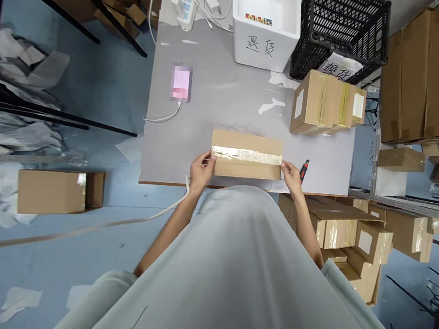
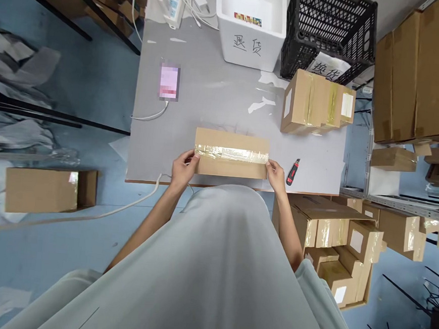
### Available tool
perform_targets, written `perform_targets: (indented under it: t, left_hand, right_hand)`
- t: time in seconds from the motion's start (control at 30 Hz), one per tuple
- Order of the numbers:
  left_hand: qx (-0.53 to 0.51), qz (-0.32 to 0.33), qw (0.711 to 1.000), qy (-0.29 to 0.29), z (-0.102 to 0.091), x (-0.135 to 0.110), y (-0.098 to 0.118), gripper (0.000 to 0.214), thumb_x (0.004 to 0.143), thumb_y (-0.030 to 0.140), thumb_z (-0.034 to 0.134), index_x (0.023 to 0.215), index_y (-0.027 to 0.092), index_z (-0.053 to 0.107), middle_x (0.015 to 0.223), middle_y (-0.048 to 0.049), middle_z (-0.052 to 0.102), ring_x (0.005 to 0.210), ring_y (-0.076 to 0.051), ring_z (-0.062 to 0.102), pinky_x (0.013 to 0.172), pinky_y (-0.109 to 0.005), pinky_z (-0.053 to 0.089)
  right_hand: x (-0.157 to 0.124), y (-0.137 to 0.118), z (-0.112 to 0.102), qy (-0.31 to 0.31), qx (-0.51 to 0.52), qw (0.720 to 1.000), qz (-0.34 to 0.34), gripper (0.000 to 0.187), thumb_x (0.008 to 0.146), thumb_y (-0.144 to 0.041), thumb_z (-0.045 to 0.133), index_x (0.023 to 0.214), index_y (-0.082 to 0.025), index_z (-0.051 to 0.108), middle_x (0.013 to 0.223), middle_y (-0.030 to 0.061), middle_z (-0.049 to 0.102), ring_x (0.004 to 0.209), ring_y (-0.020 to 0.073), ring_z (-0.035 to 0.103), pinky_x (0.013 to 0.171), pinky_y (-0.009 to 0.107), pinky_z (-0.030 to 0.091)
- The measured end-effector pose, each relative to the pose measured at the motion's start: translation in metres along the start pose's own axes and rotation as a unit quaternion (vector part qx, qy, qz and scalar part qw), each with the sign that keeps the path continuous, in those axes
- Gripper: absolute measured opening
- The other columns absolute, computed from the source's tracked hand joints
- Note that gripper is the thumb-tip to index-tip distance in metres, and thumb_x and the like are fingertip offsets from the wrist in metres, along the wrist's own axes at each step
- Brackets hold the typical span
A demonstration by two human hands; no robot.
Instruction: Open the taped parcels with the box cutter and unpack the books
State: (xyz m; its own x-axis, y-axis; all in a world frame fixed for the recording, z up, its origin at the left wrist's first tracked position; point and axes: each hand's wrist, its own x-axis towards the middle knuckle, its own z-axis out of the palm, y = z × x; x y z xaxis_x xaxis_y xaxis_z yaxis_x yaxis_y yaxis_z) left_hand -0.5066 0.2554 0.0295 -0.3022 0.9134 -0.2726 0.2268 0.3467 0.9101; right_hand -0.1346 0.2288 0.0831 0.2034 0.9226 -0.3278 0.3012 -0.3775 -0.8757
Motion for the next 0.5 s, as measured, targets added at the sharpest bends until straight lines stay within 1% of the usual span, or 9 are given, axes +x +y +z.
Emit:
perform_targets:
  t: [0.1, 0.17, 0.27, 0.33, 0.43, 0.5]
  left_hand:
    - [-0.027, -0.02, 0.999, 0.001, 0.001, -0.001, -0.001, 0.047, 0.099, 0.052, 0.079, 0.132, 0.018, 0.083, 0.136, -0.0149, 0.082, 0.123, -0.03, 0.077, 0.117, -0.045, 0.061]
    - [-0.052, -0.035, 0.998, 0.01, 0.003, -0.001, 0.0, 0.052, 0.102, 0.061, 0.077, 0.132, 0.019, 0.082, 0.139, -0.0148, 0.081, 0.131, -0.03, 0.075, 0.122, -0.044, 0.059]
    - [-0.091, -0.054, 0.994, 0.005, 0.006, -0.002, -0.001, 0.068, 0.106, 0.078, 0.064, 0.137, 0.02, 0.079, 0.146, -0.0157, 0.08, 0.142, -0.031, 0.072, 0.122, -0.042, 0.058]
    - [-0.118, -0.068, 0.991, -0.016, 0.008, -0.003, -0.004, 0.077, 0.107, 0.085, 0.055, 0.14, 0.02, 0.078, 0.146, -0.0168, 0.08, 0.141, -0.032, 0.073, 0.119, -0.043, 0.06]
    - [-0.133, -0.081, 0.988, -0.023, 0.01, -0.003, -0.013, 0.078, 0.107, 0.084, 0.047, 0.135, 0.018, 0.079, 0.138, -0.0177, 0.083, 0.136, -0.033, 0.076, 0.118, -0.047, 0.061]
    - [-0.11, -0.076, 0.991, -0.025, 0.011, -0.003, -0.019, 0.075, 0.106, 0.081, 0.046, 0.129, 0.018, 0.08, 0.133, -0.0176, 0.084, 0.134, -0.032, 0.076, 0.119, -0.048, 0.061]
  right_hand:
    - [-0.001, 0.012, 0.0, 0.012, 0.01, 1.0, -0.002, 0.068, 0.097, -0.078, 0.071, 0.133, -0.021, 0.083, 0.145, 0.0185, 0.083, 0.136, 0.0368, 0.077, 0.125, 0.057, 0.058]
    - [0.001, 0.021, 0.0, 0.013, 0.028, 1.0, 0.005, 0.069, 0.097, -0.077, 0.072, 0.136, -0.021, 0.08, 0.15, 0.0191, 0.081, 0.137, 0.0363, 0.076, 0.125, 0.057, 0.059]
    - [0.006, 0.036, 0.0, 0.017, 0.058, 0.998, 0.033, 0.074, 0.094, -0.08, 0.072, 0.141, -0.023, 0.078, 0.156, 0.0183, 0.078, 0.146, 0.0353, 0.072, 0.127, 0.057, 0.057]
    - [0.008, 0.046, 0.003, 0.017, 0.072, 0.995, 0.066, 0.077, 0.093, -0.081, 0.071, 0.143, -0.023, 0.077, 0.158, 0.0172, 0.077, 0.147, 0.034, 0.072, 0.127, 0.056, 0.057]
    - [0.007, 0.057, 0.01, 0.002, 0.085, 0.99, 0.116, 0.07, 0.094, -0.073, 0.07, 0.142, -0.022, 0.079, 0.157, 0.0159, 0.078, 0.145, 0.033, 0.072, 0.127, 0.056, 0.057]
    - [0.005, 0.059, 0.017, -0.007, 0.085, 0.989, 0.122, 0.063, 0.092, -0.064, 0.073, 0.138, -0.021, 0.082, 0.153, 0.0146, 0.081, 0.147, 0.0327, 0.071, 0.131, 0.056, 0.052]
